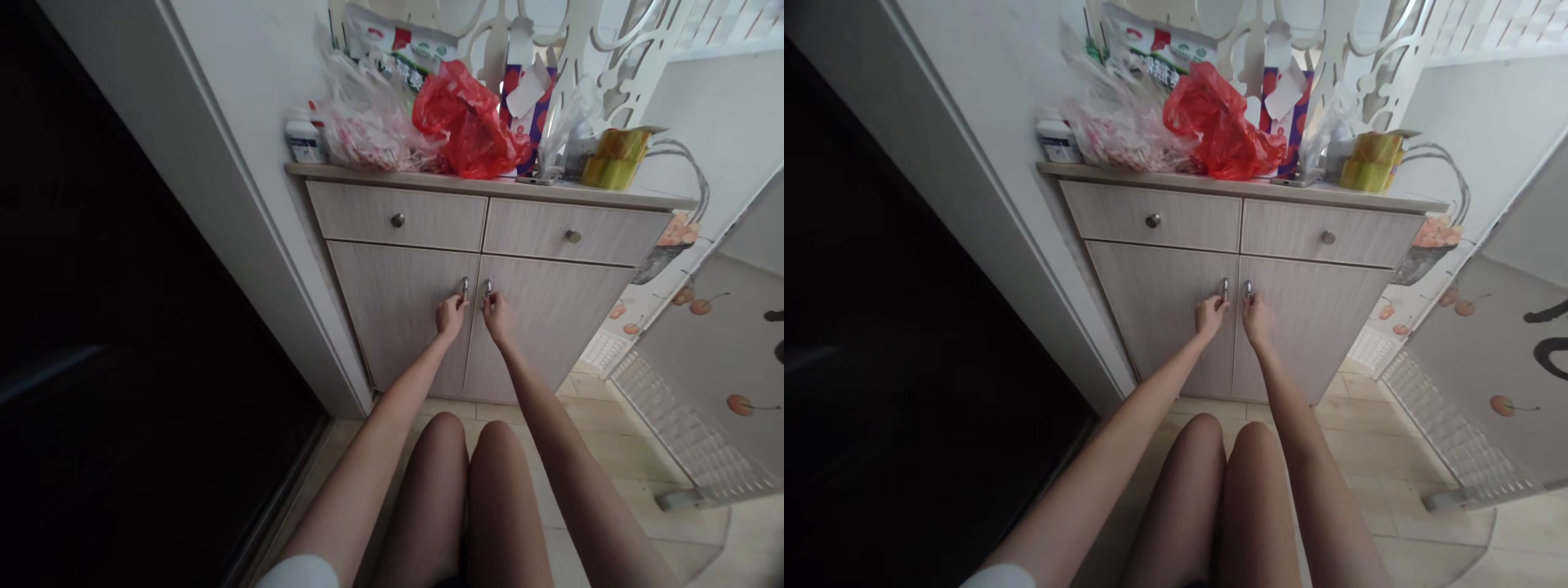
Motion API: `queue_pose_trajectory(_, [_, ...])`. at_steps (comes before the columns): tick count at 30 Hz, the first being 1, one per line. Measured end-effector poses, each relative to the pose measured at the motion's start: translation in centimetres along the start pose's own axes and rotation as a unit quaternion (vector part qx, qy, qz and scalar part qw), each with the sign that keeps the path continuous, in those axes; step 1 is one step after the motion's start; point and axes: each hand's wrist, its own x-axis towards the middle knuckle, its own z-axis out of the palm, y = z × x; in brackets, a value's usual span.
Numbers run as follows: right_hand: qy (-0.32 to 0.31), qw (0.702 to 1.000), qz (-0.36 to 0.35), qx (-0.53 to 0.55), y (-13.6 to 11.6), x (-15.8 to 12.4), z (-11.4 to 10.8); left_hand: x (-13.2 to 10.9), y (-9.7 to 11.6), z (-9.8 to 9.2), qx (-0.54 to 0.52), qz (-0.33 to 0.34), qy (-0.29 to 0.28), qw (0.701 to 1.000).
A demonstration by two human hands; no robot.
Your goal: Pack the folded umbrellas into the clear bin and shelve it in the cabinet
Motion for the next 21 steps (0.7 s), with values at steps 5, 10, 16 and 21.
queue_pose_trajectory(5, [0.014, 1.0, -0.004, 0.023, 0.4, -0.4, 0.7, 0.2, -0.4, 0.0, -0.016, 0.01, 0.0, 1.0])
queue_pose_trajectory(10, [0.03, 0.998, -0.022, 0.05, 0.8, -0.6, 1.4, 0.5, -0.8, 0.1, -0.036, 0.019, -0.004, 0.999])
queue_pose_trajectory(16, [0.044, 0.997, -0.025, 0.055, 0.8, -0.8, 1.7, 0.3, -0.7, 0.0, -0.012, 0.034, -0.003, 0.999])
queue_pose_trajectory(21, [0.006, 0.999, 0.0, 0.042, 0.2, -0.6, 0.7, 0.1, 0.3, -0.4, 0.012, 0.03, -0.014, 0.999])
